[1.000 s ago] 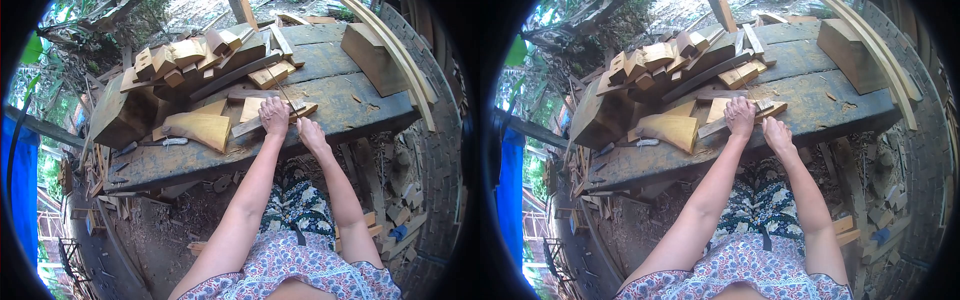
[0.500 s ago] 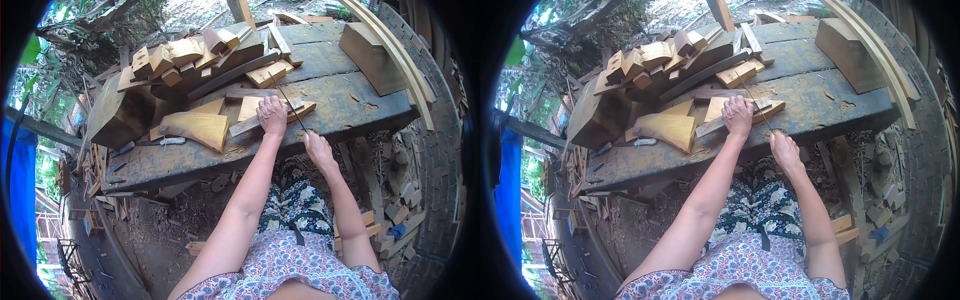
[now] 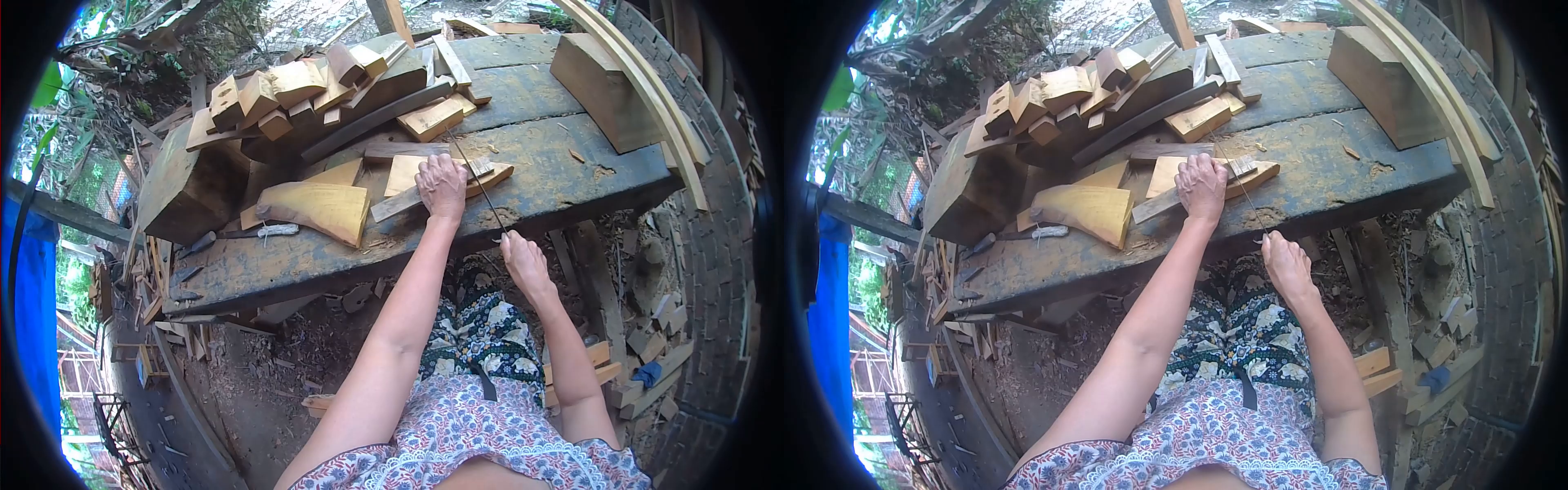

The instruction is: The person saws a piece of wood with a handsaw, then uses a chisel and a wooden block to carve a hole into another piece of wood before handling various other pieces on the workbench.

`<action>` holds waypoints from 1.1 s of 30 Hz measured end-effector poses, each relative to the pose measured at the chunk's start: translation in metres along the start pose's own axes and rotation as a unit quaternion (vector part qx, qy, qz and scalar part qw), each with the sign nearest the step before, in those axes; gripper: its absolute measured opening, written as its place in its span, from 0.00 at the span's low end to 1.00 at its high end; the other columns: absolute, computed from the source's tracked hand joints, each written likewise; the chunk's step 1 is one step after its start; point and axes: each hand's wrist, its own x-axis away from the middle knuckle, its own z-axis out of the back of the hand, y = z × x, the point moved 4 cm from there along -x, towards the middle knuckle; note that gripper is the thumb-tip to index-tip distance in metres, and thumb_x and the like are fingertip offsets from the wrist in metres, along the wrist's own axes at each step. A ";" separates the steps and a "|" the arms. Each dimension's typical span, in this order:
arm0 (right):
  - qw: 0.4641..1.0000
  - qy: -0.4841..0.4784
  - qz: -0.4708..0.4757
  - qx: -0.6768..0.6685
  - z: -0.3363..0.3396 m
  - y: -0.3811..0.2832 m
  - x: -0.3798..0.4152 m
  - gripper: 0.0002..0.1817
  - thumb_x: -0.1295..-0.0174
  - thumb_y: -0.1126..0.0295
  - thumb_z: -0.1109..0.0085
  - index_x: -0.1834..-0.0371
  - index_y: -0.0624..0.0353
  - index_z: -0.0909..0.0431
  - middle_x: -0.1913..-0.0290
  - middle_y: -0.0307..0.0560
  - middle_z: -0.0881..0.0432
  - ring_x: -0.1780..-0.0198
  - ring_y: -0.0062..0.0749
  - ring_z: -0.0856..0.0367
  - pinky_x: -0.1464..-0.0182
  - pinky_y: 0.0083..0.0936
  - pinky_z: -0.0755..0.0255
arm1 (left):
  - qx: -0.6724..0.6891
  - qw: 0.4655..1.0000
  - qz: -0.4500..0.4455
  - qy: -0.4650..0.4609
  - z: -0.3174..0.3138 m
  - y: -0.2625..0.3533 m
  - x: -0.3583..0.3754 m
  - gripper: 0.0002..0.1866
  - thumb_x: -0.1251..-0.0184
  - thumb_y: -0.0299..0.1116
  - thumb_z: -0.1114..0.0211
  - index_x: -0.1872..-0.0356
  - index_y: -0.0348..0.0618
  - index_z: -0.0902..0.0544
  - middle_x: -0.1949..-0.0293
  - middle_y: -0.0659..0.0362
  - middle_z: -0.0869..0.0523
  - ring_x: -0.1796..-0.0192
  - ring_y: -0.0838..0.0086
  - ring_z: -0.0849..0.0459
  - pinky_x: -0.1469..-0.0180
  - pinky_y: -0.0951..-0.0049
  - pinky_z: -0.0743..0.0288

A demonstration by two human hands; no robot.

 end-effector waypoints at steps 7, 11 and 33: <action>0.997 0.054 0.050 -0.003 -0.007 -0.024 -0.053 0.17 0.30 0.58 0.57 0.65 0.60 0.25 0.68 0.66 0.19 0.61 0.62 0.19 0.58 0.52 0.25 | 0.004 1.000 0.003 -0.002 0.003 0.001 -0.001 0.09 0.39 0.37 0.45 0.70 0.42 0.24 0.65 0.53 0.22 0.57 0.59 0.23 0.55 0.56 0.30; 0.997 0.060 0.048 -0.004 -0.007 -0.026 -0.056 0.17 0.30 0.58 0.57 0.66 0.60 0.25 0.69 0.66 0.19 0.61 0.62 0.19 0.57 0.52 0.26 | 0.005 1.000 0.002 -0.007 0.002 0.002 -0.001 0.09 0.39 0.37 0.45 0.69 0.42 0.24 0.65 0.53 0.22 0.57 0.59 0.23 0.55 0.56 0.30; 0.998 0.052 0.041 -0.011 -0.005 -0.023 -0.044 0.16 0.31 0.59 0.56 0.65 0.61 0.26 0.68 0.67 0.19 0.61 0.62 0.20 0.58 0.53 0.26 | -0.005 1.000 -0.003 0.004 0.001 0.002 -0.002 0.09 0.39 0.37 0.45 0.70 0.43 0.24 0.66 0.54 0.23 0.58 0.60 0.24 0.56 0.58 0.29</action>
